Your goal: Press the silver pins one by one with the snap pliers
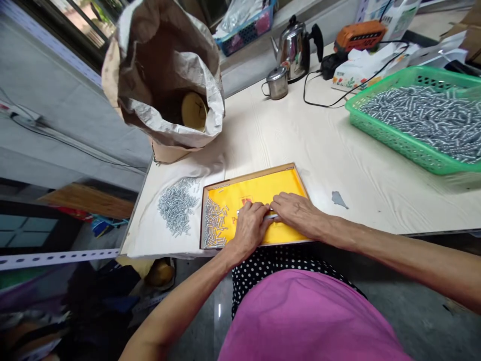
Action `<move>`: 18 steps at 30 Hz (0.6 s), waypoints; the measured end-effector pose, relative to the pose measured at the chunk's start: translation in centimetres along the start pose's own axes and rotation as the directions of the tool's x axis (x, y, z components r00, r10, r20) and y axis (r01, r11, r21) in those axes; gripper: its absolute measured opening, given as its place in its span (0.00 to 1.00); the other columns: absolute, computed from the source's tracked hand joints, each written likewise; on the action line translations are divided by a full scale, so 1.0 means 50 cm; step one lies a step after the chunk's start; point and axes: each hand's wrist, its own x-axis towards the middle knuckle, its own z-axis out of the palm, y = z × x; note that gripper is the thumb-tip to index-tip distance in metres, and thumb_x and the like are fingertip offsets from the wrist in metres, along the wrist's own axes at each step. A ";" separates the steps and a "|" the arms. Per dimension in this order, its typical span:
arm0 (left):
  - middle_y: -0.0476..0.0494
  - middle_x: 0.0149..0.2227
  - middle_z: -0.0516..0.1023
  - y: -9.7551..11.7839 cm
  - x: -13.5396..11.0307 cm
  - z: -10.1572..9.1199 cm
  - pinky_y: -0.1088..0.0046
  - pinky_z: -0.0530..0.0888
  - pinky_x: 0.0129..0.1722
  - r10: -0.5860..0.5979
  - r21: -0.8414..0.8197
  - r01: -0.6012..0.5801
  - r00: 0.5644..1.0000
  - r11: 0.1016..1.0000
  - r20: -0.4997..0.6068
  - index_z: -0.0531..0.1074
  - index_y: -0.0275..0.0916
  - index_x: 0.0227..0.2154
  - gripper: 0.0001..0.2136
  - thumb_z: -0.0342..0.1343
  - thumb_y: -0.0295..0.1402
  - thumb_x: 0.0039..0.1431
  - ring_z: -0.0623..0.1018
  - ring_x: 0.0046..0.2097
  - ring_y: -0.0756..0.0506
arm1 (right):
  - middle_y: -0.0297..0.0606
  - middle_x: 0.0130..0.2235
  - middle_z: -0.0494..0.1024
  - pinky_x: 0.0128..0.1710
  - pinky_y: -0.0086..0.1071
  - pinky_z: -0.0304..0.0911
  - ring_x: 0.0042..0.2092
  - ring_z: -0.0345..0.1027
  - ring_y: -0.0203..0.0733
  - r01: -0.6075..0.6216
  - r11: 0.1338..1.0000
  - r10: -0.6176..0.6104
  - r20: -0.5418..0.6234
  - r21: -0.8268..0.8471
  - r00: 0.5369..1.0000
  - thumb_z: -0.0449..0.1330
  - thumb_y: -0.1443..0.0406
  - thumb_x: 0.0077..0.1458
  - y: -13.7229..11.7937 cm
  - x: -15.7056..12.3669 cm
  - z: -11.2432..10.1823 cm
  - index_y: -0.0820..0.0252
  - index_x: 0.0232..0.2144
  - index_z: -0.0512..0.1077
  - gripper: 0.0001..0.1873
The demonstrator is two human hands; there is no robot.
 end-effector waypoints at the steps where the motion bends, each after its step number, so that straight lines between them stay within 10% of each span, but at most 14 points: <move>1: 0.42 0.46 0.76 0.001 -0.001 0.001 0.62 0.68 0.48 0.004 0.012 -0.004 1.000 1.000 0.011 0.71 0.39 0.48 0.10 0.53 0.37 0.68 0.70 0.49 0.41 | 0.40 0.32 0.73 0.35 0.35 0.57 0.34 0.64 0.43 -0.010 1.000 0.010 -0.014 0.025 1.000 0.55 0.62 0.66 -0.003 -0.002 0.003 0.61 0.34 0.71 0.10; 18: 0.40 0.44 0.76 -0.004 -0.005 0.048 0.59 0.67 0.47 0.123 0.055 -0.117 0.986 0.992 -0.116 0.71 0.39 0.46 0.09 0.47 0.28 0.70 0.70 0.49 0.40 | 0.39 0.29 0.71 0.34 0.38 0.61 0.32 0.67 0.44 -0.088 0.973 0.095 -0.024 0.211 0.995 0.47 0.54 0.69 0.002 -0.028 0.021 0.55 0.30 0.68 0.19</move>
